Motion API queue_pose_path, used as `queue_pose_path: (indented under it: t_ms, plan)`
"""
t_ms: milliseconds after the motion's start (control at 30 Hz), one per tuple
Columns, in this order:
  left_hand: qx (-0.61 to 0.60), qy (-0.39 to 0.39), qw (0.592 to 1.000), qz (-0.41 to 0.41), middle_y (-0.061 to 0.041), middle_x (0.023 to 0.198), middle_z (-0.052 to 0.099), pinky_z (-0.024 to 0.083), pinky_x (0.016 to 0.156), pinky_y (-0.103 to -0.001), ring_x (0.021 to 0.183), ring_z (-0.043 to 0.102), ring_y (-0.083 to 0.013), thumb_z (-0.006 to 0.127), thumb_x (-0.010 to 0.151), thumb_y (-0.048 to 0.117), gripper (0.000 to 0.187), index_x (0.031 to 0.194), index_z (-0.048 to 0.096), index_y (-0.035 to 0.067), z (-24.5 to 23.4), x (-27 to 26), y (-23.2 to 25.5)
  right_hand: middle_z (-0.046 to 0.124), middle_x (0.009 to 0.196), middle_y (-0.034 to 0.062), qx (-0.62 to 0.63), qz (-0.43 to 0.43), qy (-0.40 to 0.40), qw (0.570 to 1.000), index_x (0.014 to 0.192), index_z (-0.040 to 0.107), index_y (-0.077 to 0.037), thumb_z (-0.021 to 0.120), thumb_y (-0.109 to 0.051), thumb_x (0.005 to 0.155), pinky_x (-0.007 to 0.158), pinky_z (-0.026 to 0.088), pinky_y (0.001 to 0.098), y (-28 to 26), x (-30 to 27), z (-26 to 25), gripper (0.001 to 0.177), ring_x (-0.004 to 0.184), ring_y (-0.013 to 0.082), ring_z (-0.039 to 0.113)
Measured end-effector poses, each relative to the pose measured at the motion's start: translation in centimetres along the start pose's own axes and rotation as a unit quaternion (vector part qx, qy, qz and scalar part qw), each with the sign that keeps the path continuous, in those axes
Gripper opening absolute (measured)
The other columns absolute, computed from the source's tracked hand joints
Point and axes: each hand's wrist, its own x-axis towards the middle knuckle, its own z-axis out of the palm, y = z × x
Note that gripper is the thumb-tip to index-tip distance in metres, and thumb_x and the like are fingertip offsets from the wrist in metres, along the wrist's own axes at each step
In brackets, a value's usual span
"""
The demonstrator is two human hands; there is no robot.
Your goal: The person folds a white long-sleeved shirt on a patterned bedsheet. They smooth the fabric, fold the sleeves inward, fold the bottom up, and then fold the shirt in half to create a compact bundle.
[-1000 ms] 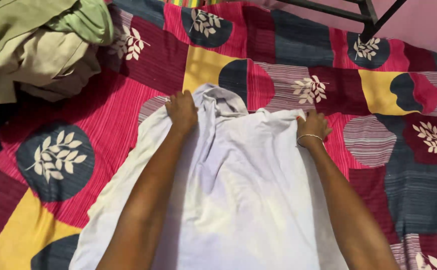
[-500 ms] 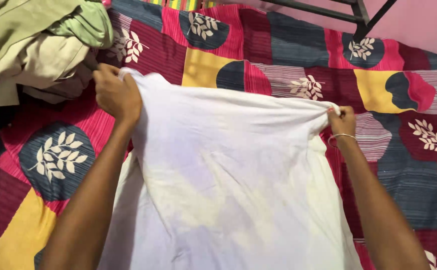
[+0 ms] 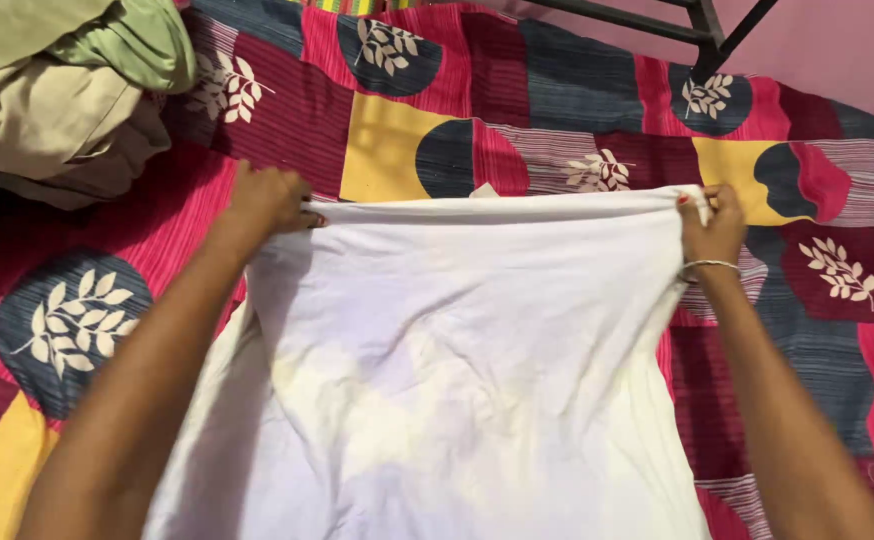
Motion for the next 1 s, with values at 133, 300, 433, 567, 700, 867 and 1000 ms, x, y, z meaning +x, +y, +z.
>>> queue_pose_path:
  t_ms: [133, 300, 433, 567, 700, 867, 1000]
  plan:
    - [-0.144, -0.228, 0.959, -0.082, -0.019, 0.143, 0.061, 0.038, 0.114, -0.053, 0.125, 0.065, -0.0305, 0.054, 0.076, 0.093, 0.099, 0.140, 0.057, 0.018, -2.5, -1.1, -0.4, 0.068, 0.100, 0.0159, 0.004, -0.028, 0.008, 1.000, 0.119, 0.056, 0.002, 0.074, -0.016, 0.108, 0.080, 0.052, 0.0362, -3.1, -0.9, -2.7, 0.028, 0.089, 0.0209, 0.066]
    - [-0.355, -0.402, 0.837, -0.105, -0.020, 0.136, 0.063, 0.052, 0.102, -0.051, 0.102, 0.066, -0.0278, 0.048, 0.075, 0.097, 0.111, 0.145, 0.047, 0.011, -0.4, -1.0, -1.4, 0.067, 0.100, 0.0232, -0.057, -0.063, 0.000, 0.996, 0.117, 0.056, 0.003, 0.070, -0.014, 0.109, 0.080, 0.051, 0.0445, -3.4, -4.1, -3.5, 0.024, 0.090, 0.0375, 0.068]
    - [-0.514, -0.309, 0.794, -0.102, -0.017, 0.088, 0.060, 0.046, 0.070, -0.047, 0.069, 0.054, -0.0250, 0.041, 0.080, 0.103, 0.127, 0.134, 0.061, -0.010, 3.7, -0.2, -2.6, 0.068, 0.099, 0.0287, -0.106, -0.006, -0.059, 0.993, 0.121, 0.057, -0.003, 0.066, -0.021, 0.104, 0.076, 0.051, 0.0527, -0.6, -7.3, -2.5, 0.026, 0.092, 0.0484, 0.068]
    - [-0.227, -0.118, 0.966, -0.030, -0.016, 0.087, 0.076, 0.058, 0.080, -0.046, 0.085, 0.073, -0.0319, 0.070, 0.072, 0.069, 0.070, 0.101, 0.085, 0.007, 7.2, 1.3, 0.5, 0.069, 0.094, 0.0341, -0.184, 0.121, -0.199, 0.955, 0.129, 0.056, -0.012, 0.060, -0.034, 0.103, 0.079, 0.050, 0.0597, 1.9, -10.5, -0.5, 0.034, 0.093, 0.0552, 0.066]
    - [-0.252, 0.211, 0.941, -0.081, -0.027, 0.100, 0.072, 0.057, 0.081, -0.053, 0.095, 0.071, -0.0443, 0.068, 0.090, 0.036, 0.036, 0.102, 0.076, 0.003, 6.8, 3.2, 0.7, 0.070, 0.099, 0.0324, -0.184, 0.141, -0.192, 0.954, 0.130, 0.053, -0.012, 0.056, -0.039, 0.105, 0.078, 0.050, 0.0612, 2.9, -12.0, 0.3, 0.037, 0.093, 0.0553, 0.066]
    - [-0.726, 0.393, 0.560, -0.070, -0.026, 0.112, 0.068, 0.065, 0.077, -0.050, 0.093, 0.075, -0.0374, 0.070, 0.092, 0.014, 0.028, 0.109, 0.057, -0.004, 0.0, 7.2, -6.5, 0.071, 0.098, 0.0296, -0.193, 0.149, -0.189, 0.951, 0.130, 0.053, -0.013, 0.055, -0.042, 0.106, 0.077, 0.050, 0.0598, 3.1, -11.9, 0.3, 0.038, 0.092, 0.0530, 0.067]
    - [-0.404, 0.469, 0.785, 0.016, -0.027, 0.117, 0.068, 0.053, 0.093, -0.049, 0.108, 0.067, -0.0417, 0.072, 0.088, 0.004, 0.051, 0.136, 0.054, 0.005, 1.7, 5.1, -5.3, 0.072, 0.098, 0.0286, -0.222, 0.158, -0.188, 0.944, 0.131, 0.054, -0.014, 0.055, -0.044, 0.106, 0.078, 0.050, 0.0595, 3.1, -12.1, 0.7, 0.040, 0.092, 0.0523, 0.068]
